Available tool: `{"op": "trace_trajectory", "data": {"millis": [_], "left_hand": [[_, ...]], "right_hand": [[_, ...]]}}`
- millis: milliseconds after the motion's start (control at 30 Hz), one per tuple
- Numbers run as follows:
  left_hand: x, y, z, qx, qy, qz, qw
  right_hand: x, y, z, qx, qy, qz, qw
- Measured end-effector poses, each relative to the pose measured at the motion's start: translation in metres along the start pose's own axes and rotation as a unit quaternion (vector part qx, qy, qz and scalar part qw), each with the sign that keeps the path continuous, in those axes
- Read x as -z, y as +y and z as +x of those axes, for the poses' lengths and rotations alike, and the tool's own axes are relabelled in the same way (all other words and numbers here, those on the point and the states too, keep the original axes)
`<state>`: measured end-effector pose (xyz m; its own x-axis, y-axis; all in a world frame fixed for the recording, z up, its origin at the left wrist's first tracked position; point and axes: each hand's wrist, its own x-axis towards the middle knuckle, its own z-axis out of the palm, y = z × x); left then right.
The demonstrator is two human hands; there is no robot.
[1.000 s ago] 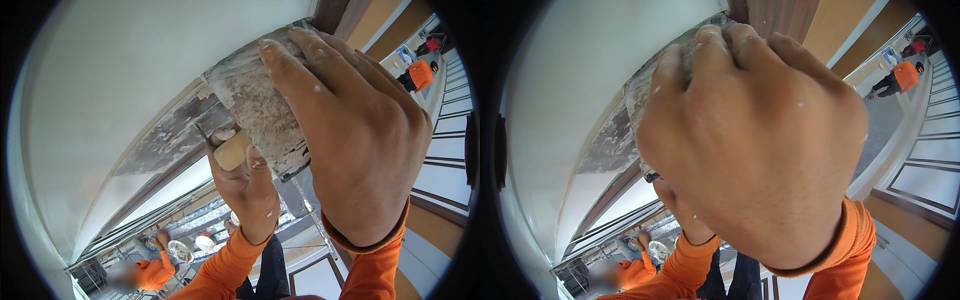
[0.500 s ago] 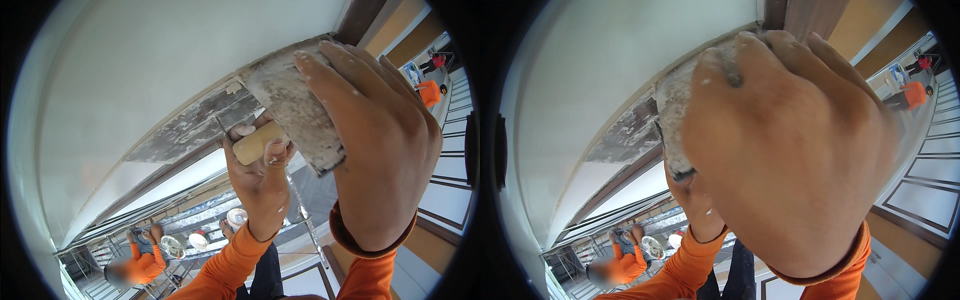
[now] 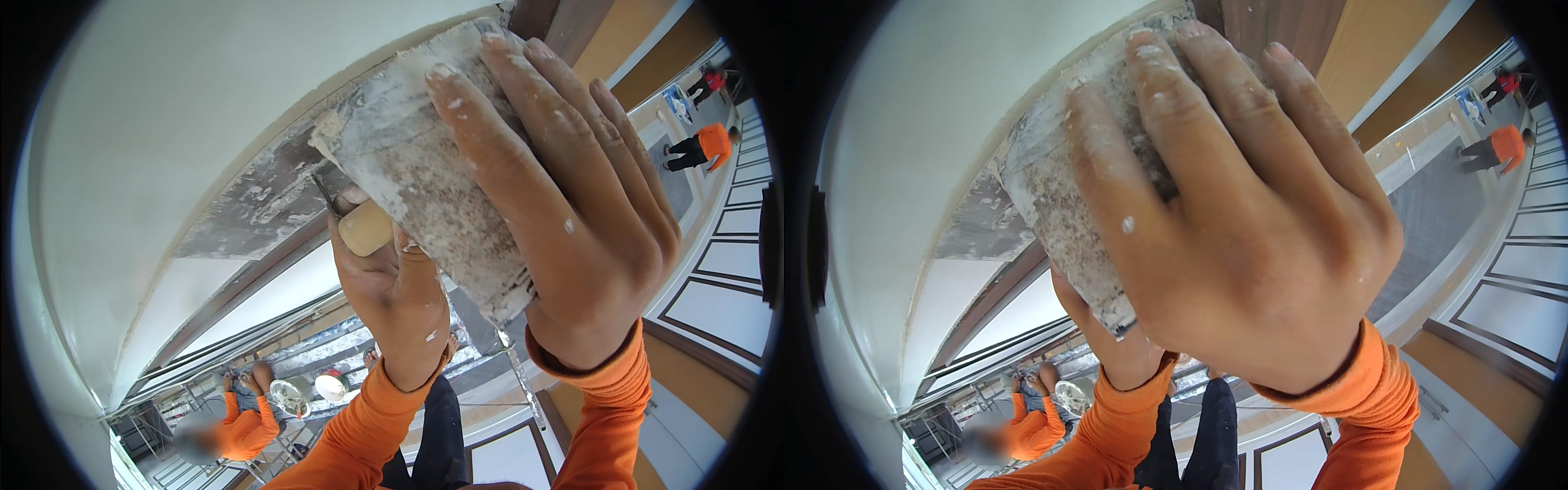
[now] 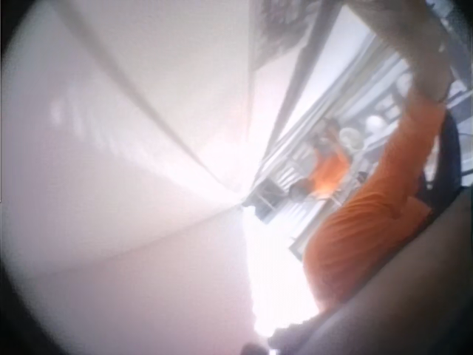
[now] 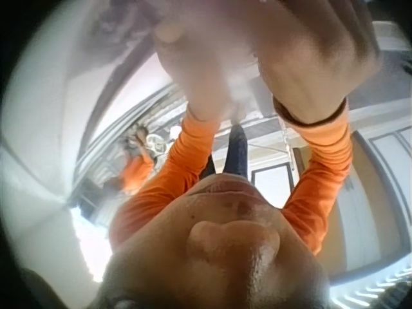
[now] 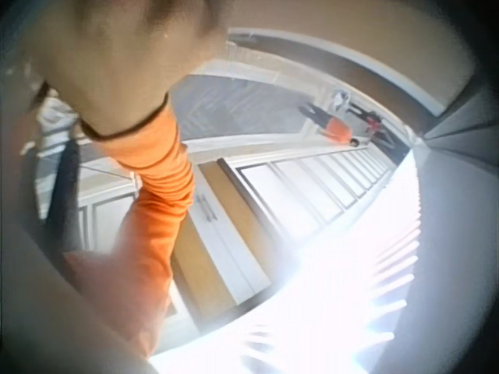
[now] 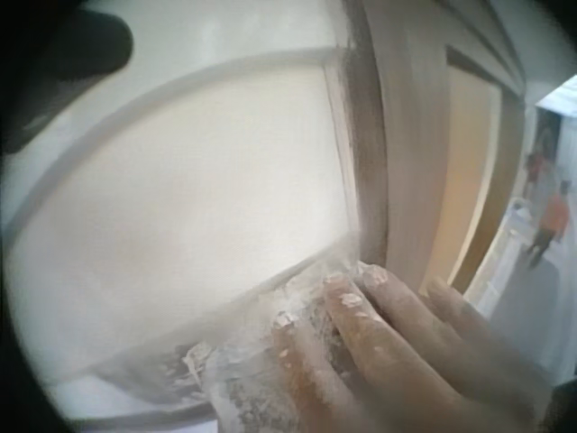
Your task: The person stands on a metal scaffold and applies plaster to a white ceiling using a trowel and a smaller putty knife. They repeatedly scoop plaster from a bucket, spread it onto the ceiling surface, and smooth it out. Another worker is visible in the background performing similar tasks.
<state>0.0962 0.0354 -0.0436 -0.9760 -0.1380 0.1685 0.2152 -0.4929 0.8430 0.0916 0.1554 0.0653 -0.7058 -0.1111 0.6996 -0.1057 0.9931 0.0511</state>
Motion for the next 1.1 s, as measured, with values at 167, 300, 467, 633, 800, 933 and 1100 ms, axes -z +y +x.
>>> {"op": "trace_trajectory", "data": {"millis": [167, 300, 467, 633, 800, 933, 1100], "left_hand": [[-0.016, 0.015, 0.006, 0.043, -0.007, 0.017, 0.999], [-0.024, 0.021, 0.012, 0.082, 0.026, 0.011, 0.996], [-0.016, 0.022, 0.012, 0.104, -0.001, 0.001, 0.995], [-0.014, 0.014, 0.011, 0.070, -0.015, 0.017, 0.997], [-0.014, 0.014, 0.008, 0.065, -0.013, 0.013, 0.998], [-0.012, 0.019, 0.010, 0.092, 0.005, 0.001, 0.996], [-0.009, 0.016, 0.008, 0.080, -0.031, -0.018, 0.996]], "right_hand": [[-0.015, 0.014, -0.002, 0.044, 0.046, -0.036, 0.997], [-0.046, 0.035, -0.002, 0.125, 0.144, -0.079, 0.978], [-0.025, 0.007, -0.002, 0.039, 0.022, -0.074, 0.996], [-0.081, 0.042, -0.020, 0.140, 0.155, -0.153, 0.966], [-0.095, 0.051, -0.017, 0.181, 0.232, -0.186, 0.937], [-0.073, 0.034, -0.013, 0.164, 0.128, -0.173, 0.963], [-0.050, 0.027, -0.021, 0.147, 0.034, -0.189, 0.970]]}}
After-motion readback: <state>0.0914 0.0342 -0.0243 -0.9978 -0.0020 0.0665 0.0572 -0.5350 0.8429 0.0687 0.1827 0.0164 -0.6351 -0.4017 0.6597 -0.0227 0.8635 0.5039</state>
